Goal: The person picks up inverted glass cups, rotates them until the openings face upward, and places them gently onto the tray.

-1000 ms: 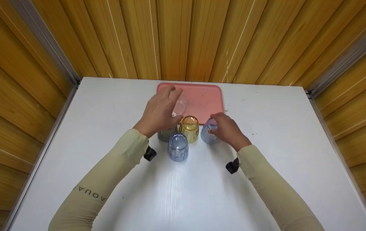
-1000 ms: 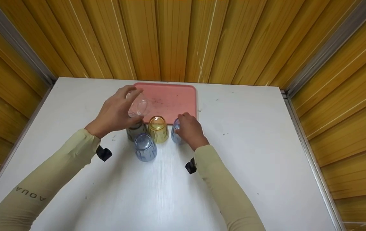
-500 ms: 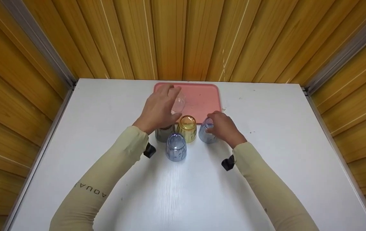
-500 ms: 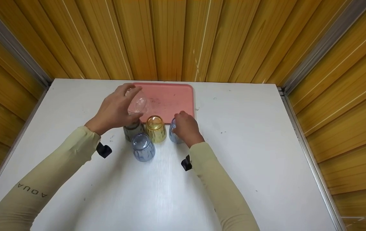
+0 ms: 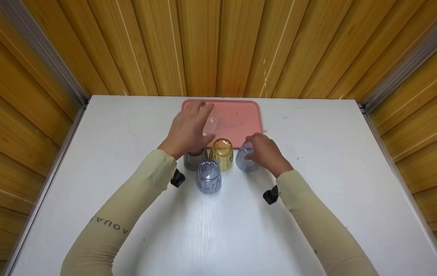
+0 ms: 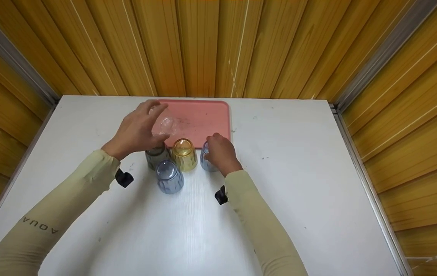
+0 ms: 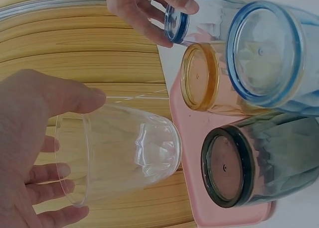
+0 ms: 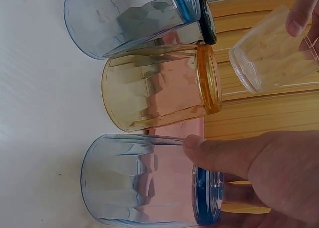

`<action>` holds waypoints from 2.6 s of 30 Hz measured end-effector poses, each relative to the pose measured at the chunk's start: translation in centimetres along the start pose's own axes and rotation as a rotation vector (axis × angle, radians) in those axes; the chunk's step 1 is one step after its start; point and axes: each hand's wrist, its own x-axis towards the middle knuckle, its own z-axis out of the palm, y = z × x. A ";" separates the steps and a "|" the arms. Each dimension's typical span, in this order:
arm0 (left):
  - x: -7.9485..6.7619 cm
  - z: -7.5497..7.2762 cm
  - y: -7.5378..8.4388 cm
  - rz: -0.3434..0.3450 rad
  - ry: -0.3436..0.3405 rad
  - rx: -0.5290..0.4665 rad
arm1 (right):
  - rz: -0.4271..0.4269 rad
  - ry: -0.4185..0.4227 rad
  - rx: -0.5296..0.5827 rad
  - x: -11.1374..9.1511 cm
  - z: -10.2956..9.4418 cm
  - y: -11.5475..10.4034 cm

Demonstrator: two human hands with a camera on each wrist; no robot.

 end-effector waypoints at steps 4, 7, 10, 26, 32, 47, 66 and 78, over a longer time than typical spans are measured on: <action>0.2 0.3 -0.1 -0.001 0.004 -0.003 | -0.004 0.007 -0.001 -0.1 0.0 0.0; 0.3 0.5 -0.3 0.003 0.006 -0.005 | -0.004 0.008 -0.004 -0.1 0.1 0.0; 0.3 0.7 -0.4 -0.001 0.000 -0.008 | 0.002 0.003 -0.002 -0.1 0.1 -0.1; 0.9 1.5 -0.9 -0.060 -0.048 -0.026 | -0.047 0.036 -0.045 -0.1 0.1 0.3; 1.1 1.9 -1.3 -0.067 -0.069 -0.022 | -0.037 0.033 -0.035 0.0 0.2 0.3; 1.9 3.1 -2.3 -0.173 -0.138 -0.061 | -0.020 0.024 -0.012 -0.1 0.2 0.2; 1.9 4.0 -3.1 -0.189 -0.136 -0.069 | -0.007 0.018 -0.008 0.0 0.2 0.2; 2.0 4.7 -3.5 -0.208 -0.147 -0.071 | 0.001 0.013 -0.003 0.0 0.2 0.2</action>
